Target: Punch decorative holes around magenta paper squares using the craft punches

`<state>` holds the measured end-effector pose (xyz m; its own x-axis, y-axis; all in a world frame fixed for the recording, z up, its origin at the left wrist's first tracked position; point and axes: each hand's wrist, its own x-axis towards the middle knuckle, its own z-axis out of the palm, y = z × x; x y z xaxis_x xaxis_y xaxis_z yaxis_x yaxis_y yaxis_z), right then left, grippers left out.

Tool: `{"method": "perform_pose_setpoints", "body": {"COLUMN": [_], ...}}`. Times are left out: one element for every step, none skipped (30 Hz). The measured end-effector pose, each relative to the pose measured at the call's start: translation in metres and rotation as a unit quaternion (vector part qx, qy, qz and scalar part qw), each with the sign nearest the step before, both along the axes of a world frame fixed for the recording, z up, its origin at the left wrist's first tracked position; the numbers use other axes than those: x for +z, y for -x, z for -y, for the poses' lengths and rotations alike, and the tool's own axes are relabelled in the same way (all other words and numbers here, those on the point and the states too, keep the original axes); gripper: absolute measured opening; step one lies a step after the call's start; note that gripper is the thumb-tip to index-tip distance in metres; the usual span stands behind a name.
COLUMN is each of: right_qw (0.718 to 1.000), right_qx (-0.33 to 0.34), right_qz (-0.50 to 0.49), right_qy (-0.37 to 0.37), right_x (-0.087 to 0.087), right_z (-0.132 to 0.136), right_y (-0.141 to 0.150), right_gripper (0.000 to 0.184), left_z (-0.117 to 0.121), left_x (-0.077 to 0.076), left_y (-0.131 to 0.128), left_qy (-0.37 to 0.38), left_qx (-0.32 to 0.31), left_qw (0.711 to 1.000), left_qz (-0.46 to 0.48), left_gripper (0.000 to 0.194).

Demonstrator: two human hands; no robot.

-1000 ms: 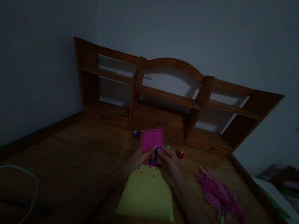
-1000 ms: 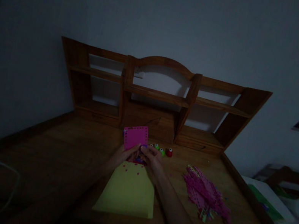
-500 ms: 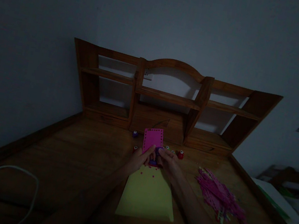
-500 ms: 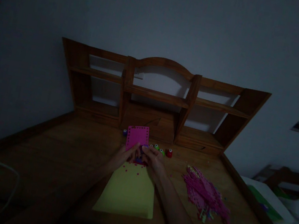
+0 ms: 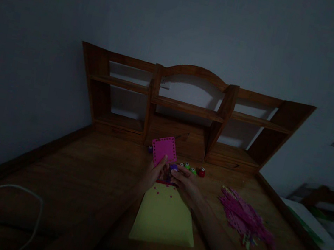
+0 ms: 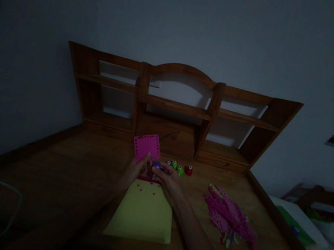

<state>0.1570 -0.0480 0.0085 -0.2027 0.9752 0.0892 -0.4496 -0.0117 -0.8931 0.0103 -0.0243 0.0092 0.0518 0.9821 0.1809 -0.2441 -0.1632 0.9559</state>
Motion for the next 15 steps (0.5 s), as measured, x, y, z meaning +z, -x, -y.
{"method": "perform_pose_setpoints", "body": {"right_qw": [1.0, 1.0, 1.0, 1.0, 1.0, 0.999, 0.999, 0.998, 0.997, 0.996, 0.995, 0.993, 0.991, 0.99, 0.989], "right_qx": [0.003, 0.007, 0.011, 0.016, 0.02, 0.021, 0.023, 0.025, 0.027, 0.03, 0.034, 0.036, 0.038, 0.04, 0.041], "right_qz": [-0.001, -0.002, -0.005, -0.009, -0.015, -0.023, -0.032, -0.042, -0.053, -0.065, -0.076, -0.088, -0.099, -0.108, -0.114], "right_qy": [0.001, 0.003, 0.006, 0.008, 0.011, 0.014, 0.019, 0.028, 0.039, 0.051, 0.062, 0.07, 0.077, 0.081, 0.083], "right_x": [0.001, 0.002, 0.002, 0.003, 0.002, 0.002, 0.002, 0.001, 0.0, -0.001, -0.002, -0.003, -0.005, -0.006, -0.008], "right_z": [0.001, 0.001, 0.001, 0.001, 0.0, -0.001, -0.002, -0.004, -0.006, -0.008, -0.01, -0.012, -0.014, -0.016, -0.017], "right_y": [0.0, 0.0, 0.0, 0.0, -0.001, -0.002, -0.003, -0.004, -0.005, -0.006, -0.007, -0.008, -0.009, -0.009, -0.01], "right_gripper": [0.03, 0.03, 0.029, 0.029, 0.029, 0.029, 0.029, 0.03, 0.031, 0.031, 0.031, 0.031, 0.031, 0.03, 0.029], "left_z": [-0.001, -0.002, -0.003, -0.004, -0.005, -0.006, -0.006, -0.006, -0.006, -0.006, -0.006, -0.006, -0.005, -0.005, -0.005], "left_x": [0.0, -0.001, -0.001, -0.002, -0.003, -0.003, -0.003, -0.003, -0.003, -0.003, -0.003, -0.002, -0.002, -0.002, -0.002], "left_y": [0.0, 0.0, 0.0, 0.001, 0.001, 0.001, 0.002, 0.002, 0.002, 0.002, 0.002, 0.002, 0.002, 0.002, 0.002], "left_qy": [0.001, 0.0, -0.002, -0.005, -0.006, -0.007, -0.006, -0.004, -0.001, 0.001, 0.002, 0.003, 0.003, 0.002, 0.002], "left_qx": [-0.003, -0.008, -0.013, -0.016, -0.019, -0.021, -0.022, -0.022, -0.022, -0.022, -0.023, -0.022, -0.022, -0.023, -0.025], "left_qw": [1.0, 1.0, 1.0, 1.0, 1.0, 1.0, 1.0, 1.0, 1.0, 1.0, 1.0, 1.0, 1.0, 1.0, 1.0], "left_qz": [0.006, 0.011, 0.013, 0.016, 0.018, 0.019, 0.02, 0.02, 0.019, 0.018, 0.017, 0.017, 0.016, 0.017, 0.019], "left_gripper": [0.052, 0.053, 0.054, 0.055, 0.056, 0.057, 0.057, 0.057, 0.058, 0.058, 0.058, 0.058, 0.058, 0.058, 0.057]}}
